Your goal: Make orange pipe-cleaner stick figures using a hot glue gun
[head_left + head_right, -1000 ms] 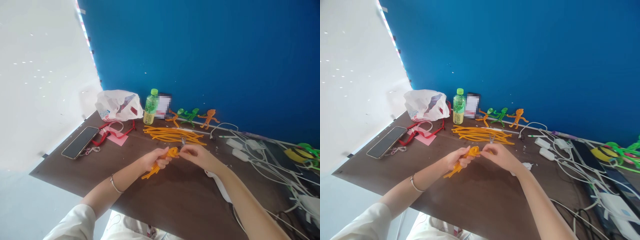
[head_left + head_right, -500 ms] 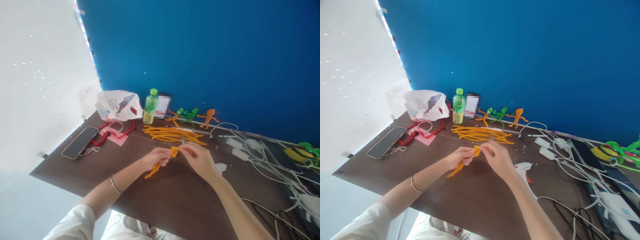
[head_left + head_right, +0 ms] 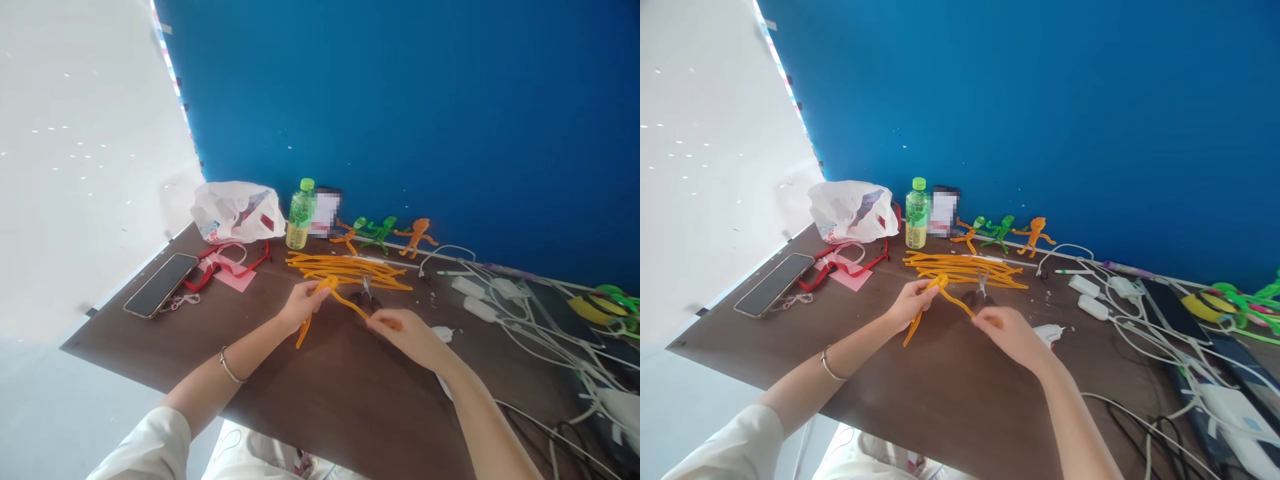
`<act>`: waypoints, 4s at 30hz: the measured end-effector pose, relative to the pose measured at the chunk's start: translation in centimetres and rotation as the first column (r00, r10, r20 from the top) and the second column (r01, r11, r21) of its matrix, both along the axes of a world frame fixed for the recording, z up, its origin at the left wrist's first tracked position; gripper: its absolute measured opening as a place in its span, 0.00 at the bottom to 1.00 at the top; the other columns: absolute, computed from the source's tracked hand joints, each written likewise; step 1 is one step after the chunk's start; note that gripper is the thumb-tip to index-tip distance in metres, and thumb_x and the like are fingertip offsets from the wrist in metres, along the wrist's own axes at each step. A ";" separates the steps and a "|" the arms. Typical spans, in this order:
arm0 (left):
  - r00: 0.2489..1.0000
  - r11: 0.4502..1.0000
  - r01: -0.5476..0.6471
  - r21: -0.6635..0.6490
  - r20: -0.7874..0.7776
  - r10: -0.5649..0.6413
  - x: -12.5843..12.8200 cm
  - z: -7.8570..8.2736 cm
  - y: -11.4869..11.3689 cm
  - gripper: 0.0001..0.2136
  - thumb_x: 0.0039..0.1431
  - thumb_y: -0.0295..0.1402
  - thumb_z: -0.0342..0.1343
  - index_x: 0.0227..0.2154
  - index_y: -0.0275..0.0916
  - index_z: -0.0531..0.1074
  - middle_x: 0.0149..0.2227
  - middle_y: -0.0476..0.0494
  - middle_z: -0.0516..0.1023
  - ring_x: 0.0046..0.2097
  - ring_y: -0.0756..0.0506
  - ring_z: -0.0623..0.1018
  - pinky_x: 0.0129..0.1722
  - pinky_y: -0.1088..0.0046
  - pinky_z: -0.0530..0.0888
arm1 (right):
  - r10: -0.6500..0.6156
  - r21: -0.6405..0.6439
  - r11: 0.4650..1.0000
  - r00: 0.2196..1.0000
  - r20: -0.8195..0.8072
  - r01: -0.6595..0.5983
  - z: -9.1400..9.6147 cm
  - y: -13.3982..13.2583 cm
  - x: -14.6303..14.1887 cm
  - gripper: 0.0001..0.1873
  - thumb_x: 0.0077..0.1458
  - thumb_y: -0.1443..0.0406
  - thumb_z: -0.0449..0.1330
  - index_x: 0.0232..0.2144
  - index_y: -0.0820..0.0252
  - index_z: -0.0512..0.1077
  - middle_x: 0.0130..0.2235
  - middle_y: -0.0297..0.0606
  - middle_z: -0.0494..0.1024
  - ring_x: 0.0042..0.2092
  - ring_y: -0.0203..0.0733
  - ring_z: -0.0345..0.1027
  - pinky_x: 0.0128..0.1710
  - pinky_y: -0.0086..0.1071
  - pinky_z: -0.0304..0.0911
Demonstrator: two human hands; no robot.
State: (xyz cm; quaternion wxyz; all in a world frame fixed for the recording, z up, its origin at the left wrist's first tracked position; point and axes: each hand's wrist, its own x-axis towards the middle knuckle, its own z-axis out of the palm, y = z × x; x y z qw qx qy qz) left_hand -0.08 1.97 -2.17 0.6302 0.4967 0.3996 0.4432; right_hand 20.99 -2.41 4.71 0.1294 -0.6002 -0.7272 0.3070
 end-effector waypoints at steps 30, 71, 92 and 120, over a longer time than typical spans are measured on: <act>0.868 0.724 0.278 0.631 -0.489 0.092 -0.2 0.2 -1.3 0.16 0.57 0.36 0.49 0.46 0.35 0.68 0.32 0.44 0.68 0.30 0.51 0.67 0.32 0.75 0.67 | 0.083 0.627 0.758 0.981 0.176 -0.177 -1.7 0.9 -2.9 0.07 0.57 0.64 0.51 0.30 0.55 0.68 0.31 0.34 0.75 0.37 0.41 0.67 0.51 0.44 0.46; 0.828 0.824 0.560 0.084 -0.059 -0.557 -1.0 1.5 -1.0 0.20 0.52 0.49 0.51 0.29 0.32 0.71 0.18 0.54 0.54 0.21 0.55 0.53 0.20 0.77 0.51 | 0.048 0.105 0.994 0.974 -0.219 -0.025 -1.0 1.7 -1.9 0.12 0.48 0.64 0.55 0.35 0.56 0.75 0.38 0.37 0.78 0.39 0.43 0.71 0.38 0.33 0.64; 0.657 0.640 0.685 -0.348 0.675 -0.337 -0.5 0.4 -0.3 0.19 0.57 0.44 0.48 0.20 0.38 0.50 0.18 0.58 0.40 0.16 0.57 0.41 0.14 0.82 0.44 | -0.077 0.248 0.934 0.823 -0.563 0.257 -4.0 0.0 -5.6 0.08 0.50 0.59 0.58 0.28 0.56 0.72 0.37 0.40 0.75 0.40 0.46 0.68 0.42 0.38 0.63; 0.924 0.924 0.381 -0.026 0.046 -0.379 -0.5 0.7 -0.2 0.20 0.52 0.50 0.50 0.25 0.35 0.65 0.14 0.58 0.50 0.17 0.57 0.50 0.18 0.77 0.47 | -0.270 -0.236 0.835 -0.003 -0.963 0.497 0.4 0.9 -2.5 0.13 0.44 0.65 0.63 0.17 0.62 0.62 0.19 0.26 0.59 0.17 0.23 0.46 0.14 0.20 0.46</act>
